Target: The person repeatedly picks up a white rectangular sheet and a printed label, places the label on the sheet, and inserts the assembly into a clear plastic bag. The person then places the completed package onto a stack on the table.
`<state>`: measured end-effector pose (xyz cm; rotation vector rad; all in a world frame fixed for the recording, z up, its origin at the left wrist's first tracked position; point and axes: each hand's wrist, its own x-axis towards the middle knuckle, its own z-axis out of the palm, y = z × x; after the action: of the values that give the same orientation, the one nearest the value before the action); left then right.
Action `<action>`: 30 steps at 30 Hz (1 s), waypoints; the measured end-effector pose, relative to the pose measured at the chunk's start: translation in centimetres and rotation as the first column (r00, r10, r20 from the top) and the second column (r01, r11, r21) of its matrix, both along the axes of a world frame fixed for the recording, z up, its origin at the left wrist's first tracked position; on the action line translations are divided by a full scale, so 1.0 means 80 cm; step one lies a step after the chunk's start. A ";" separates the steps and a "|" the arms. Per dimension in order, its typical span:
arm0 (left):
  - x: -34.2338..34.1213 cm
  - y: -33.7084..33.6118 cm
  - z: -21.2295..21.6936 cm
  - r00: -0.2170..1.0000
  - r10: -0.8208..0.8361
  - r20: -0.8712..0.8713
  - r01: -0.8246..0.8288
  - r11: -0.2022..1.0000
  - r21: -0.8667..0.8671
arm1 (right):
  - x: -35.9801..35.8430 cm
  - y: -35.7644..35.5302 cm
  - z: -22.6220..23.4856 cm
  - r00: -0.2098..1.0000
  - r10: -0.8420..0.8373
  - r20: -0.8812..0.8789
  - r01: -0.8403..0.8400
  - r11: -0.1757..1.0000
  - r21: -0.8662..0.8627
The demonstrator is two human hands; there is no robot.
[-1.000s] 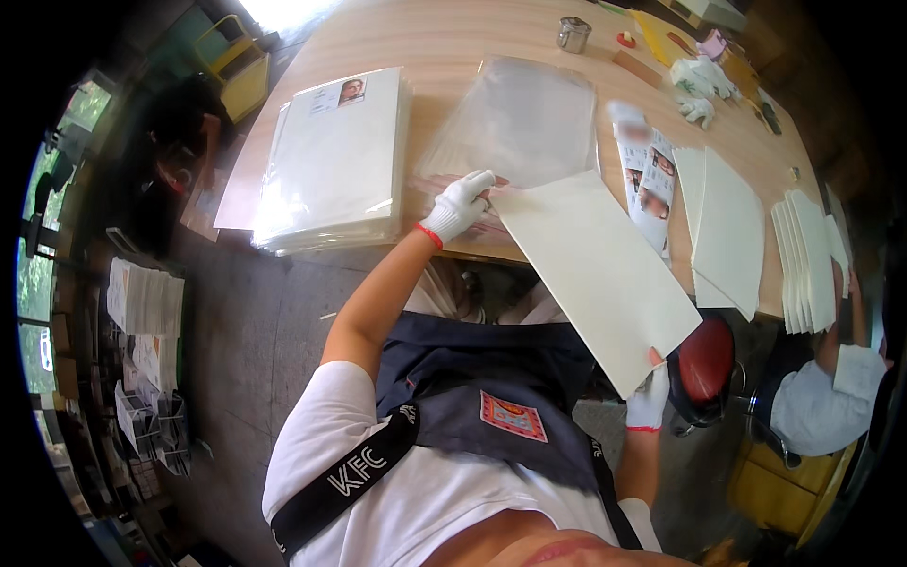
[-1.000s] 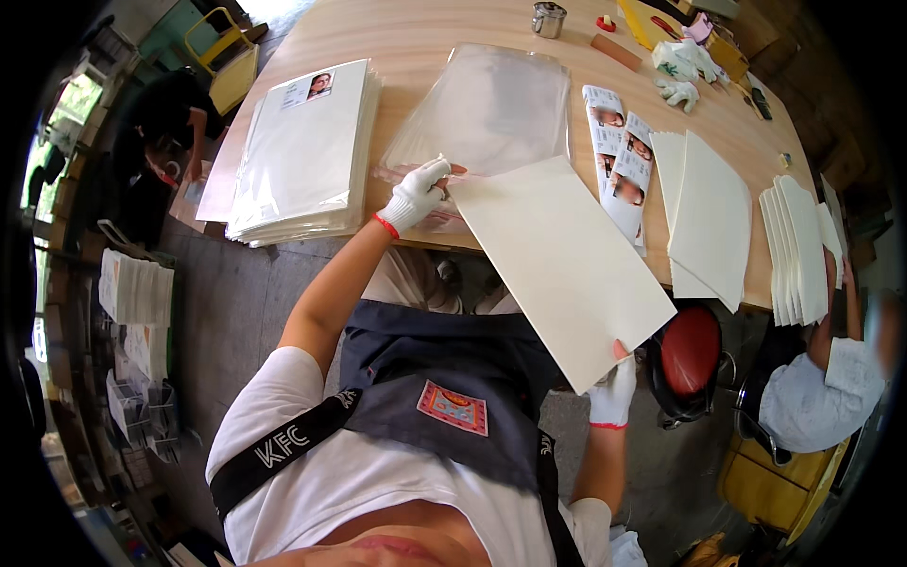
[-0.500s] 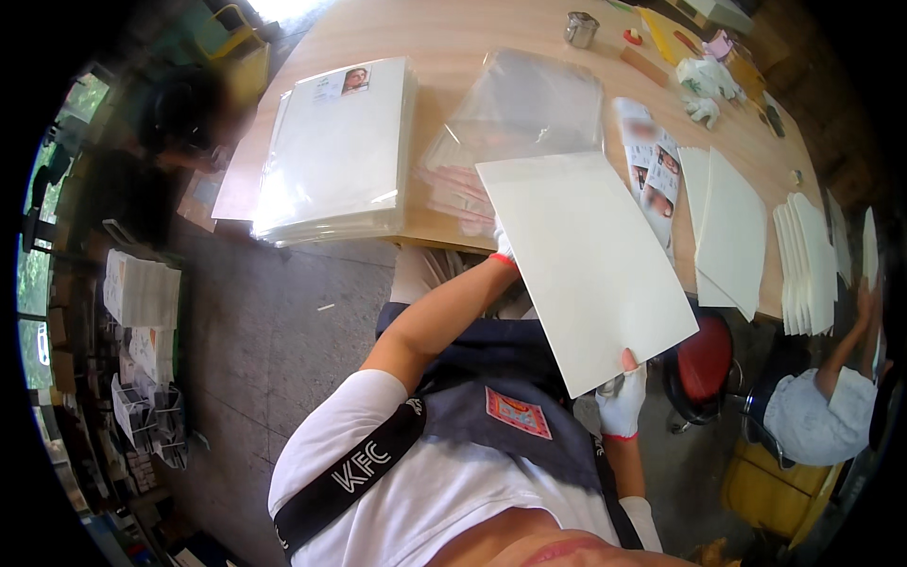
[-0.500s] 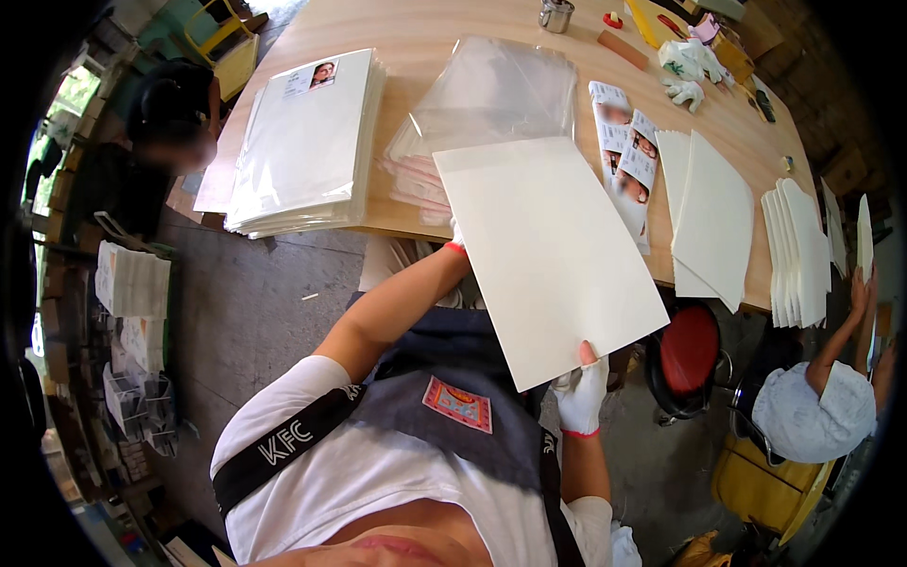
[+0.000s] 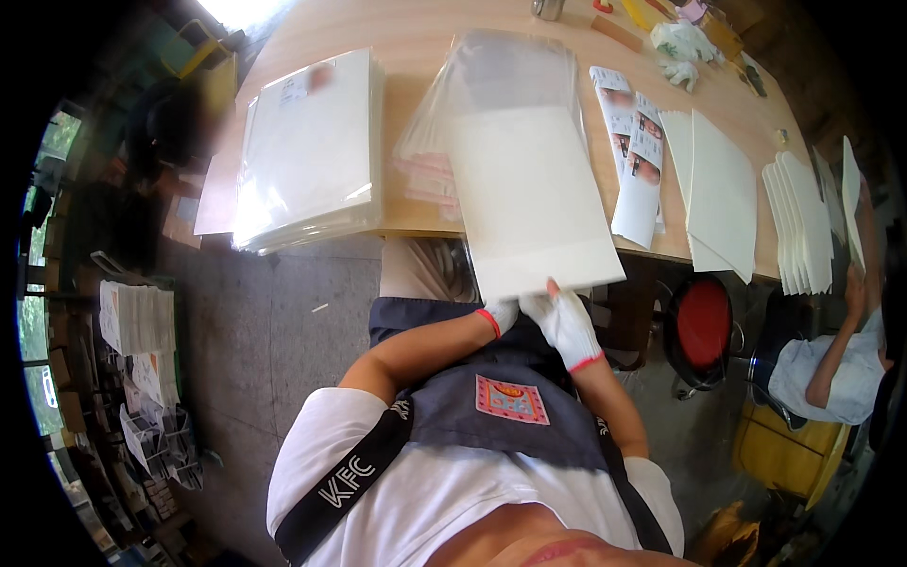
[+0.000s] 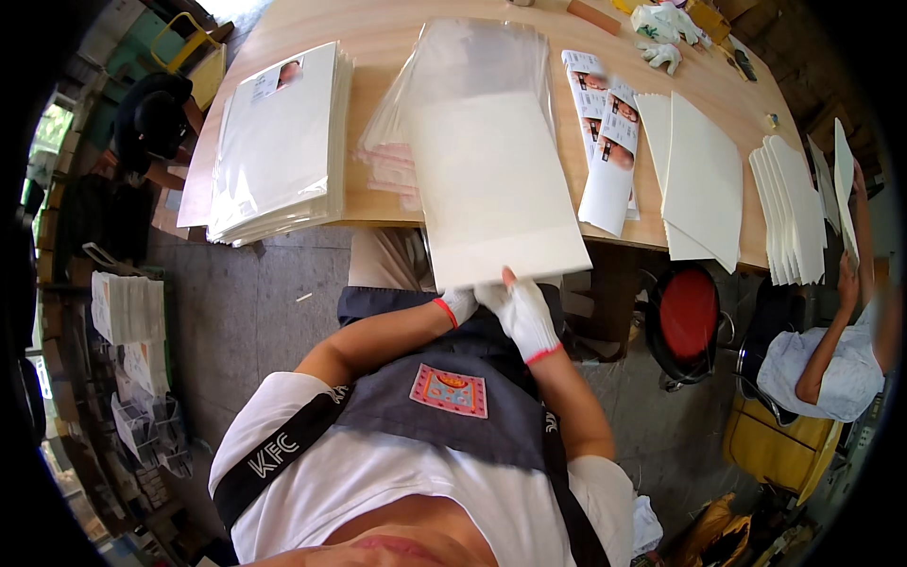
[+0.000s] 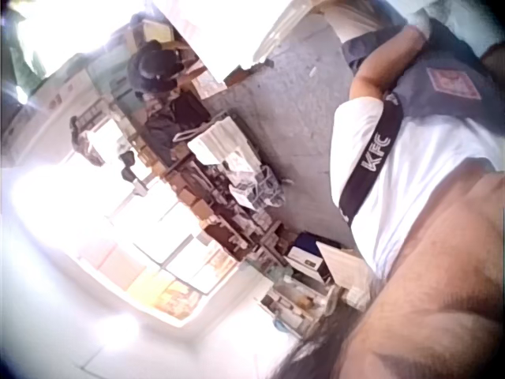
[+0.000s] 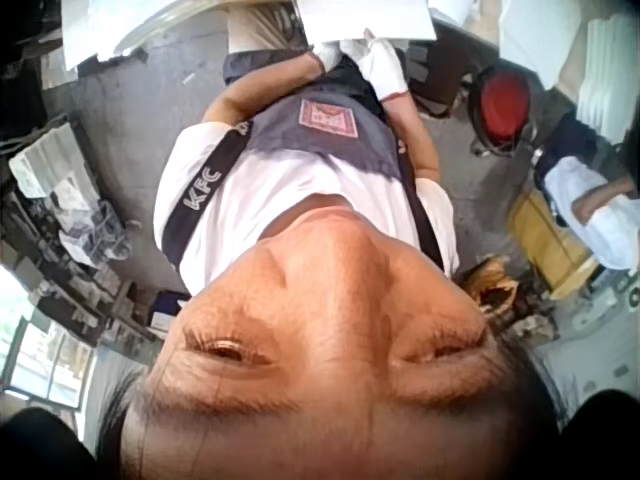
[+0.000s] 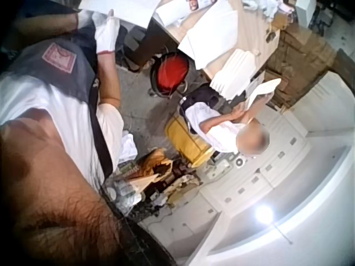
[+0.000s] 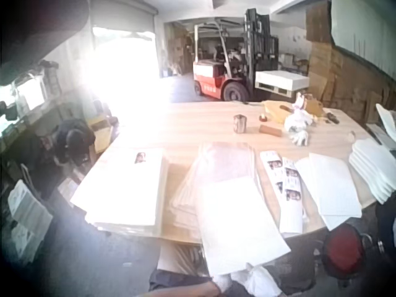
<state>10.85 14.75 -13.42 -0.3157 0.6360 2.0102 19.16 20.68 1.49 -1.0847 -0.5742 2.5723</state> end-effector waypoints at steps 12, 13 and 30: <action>-0.077 -0.100 0.106 0.947 -0.290 -0.138 0.228 0.910 -0.346 | -0.062 0.009 0.019 0.854 0.356 0.380 -0.520 0.545 0.658; -0.087 -0.110 0.103 0.929 -0.283 -0.238 0.169 0.899 -0.405 | -0.066 0.000 0.026 0.815 0.364 0.451 -0.574 0.395 0.718; -0.124 -0.137 0.147 0.771 -0.482 -0.416 0.200 0.804 -0.560 | -0.041 0.028 0.018 0.970 0.209 0.124 -0.237 0.700 0.674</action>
<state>0.89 3.78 -1.70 0.1031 1.4684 1.5283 15.91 22.95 2.90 -0.8177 -1.6010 2.1716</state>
